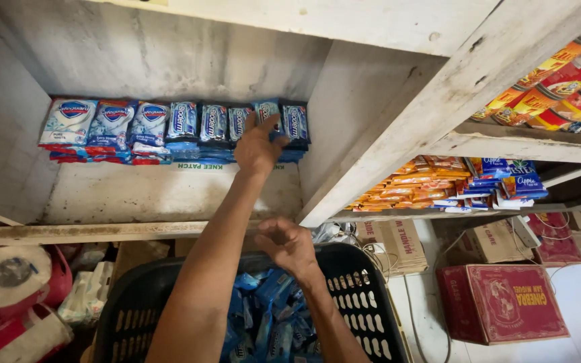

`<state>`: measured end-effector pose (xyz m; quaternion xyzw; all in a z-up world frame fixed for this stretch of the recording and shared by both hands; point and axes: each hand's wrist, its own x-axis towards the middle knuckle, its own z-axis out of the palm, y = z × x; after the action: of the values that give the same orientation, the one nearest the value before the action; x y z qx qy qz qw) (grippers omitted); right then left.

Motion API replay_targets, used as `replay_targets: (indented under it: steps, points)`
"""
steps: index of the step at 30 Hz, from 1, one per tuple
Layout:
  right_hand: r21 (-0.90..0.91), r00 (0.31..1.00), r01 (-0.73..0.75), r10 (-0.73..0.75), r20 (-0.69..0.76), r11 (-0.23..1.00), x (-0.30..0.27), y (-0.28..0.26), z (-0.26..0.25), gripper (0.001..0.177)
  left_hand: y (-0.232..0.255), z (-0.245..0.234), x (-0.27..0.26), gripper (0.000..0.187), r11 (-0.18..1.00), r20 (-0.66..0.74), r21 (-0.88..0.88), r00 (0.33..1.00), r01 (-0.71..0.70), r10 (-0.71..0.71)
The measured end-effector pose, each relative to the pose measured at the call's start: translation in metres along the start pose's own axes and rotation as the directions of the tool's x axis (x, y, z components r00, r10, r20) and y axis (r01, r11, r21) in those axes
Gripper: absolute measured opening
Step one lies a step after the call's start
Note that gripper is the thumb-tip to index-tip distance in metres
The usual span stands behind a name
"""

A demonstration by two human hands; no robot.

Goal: The person sits in front of a shelf and repeatedly picks up blue and white detergent packets from a black plastic basket. They place the packets onto the shelf, arranging them in neat rows alongside other similar packets.

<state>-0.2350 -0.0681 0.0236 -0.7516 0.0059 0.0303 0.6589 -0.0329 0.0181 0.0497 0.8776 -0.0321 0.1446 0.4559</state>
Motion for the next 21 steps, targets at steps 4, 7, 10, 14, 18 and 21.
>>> replay_targets:
  steps: [4,7,10,14,18,21]
  points:
    - [-0.052,1.0,-0.021,0.02,-0.018,0.998,0.001,-0.002,0.0,0.017,-0.004,0.0,0.0,0.066,0.995,0.112,0.09,0.993,-0.046,0.035]
    - [-0.054,1.0,0.013,-0.014,-0.015,0.998,0.004,0.005,-0.001,0.018,-0.003,-0.002,-0.002,0.064,0.989,0.145,0.141,0.989,-0.041,0.021]
    - [-0.068,0.999,0.042,-0.043,-0.011,0.997,0.004,0.009,0.0,0.018,-0.004,-0.002,-0.003,0.062,0.983,0.105,0.149,0.99,-0.107,0.092]
    - [-0.043,0.997,0.071,-0.071,-0.01,0.997,0.003,0.0,0.001,0.018,0.002,-0.003,-0.002,0.061,0.985,0.168,0.159,0.985,-0.073,0.046]
    - [-0.088,0.998,0.057,-0.058,-0.006,0.994,0.003,0.0,0.0,0.017,0.006,0.001,-0.002,0.056,0.984,0.14,0.176,0.99,-0.039,0.014]
    - [-0.058,0.998,0.06,-0.06,0.013,0.996,0.002,-0.001,0.0,0.017,0.011,0.0,-0.003,0.051,0.98,0.152,0.198,0.988,-0.017,-0.014]
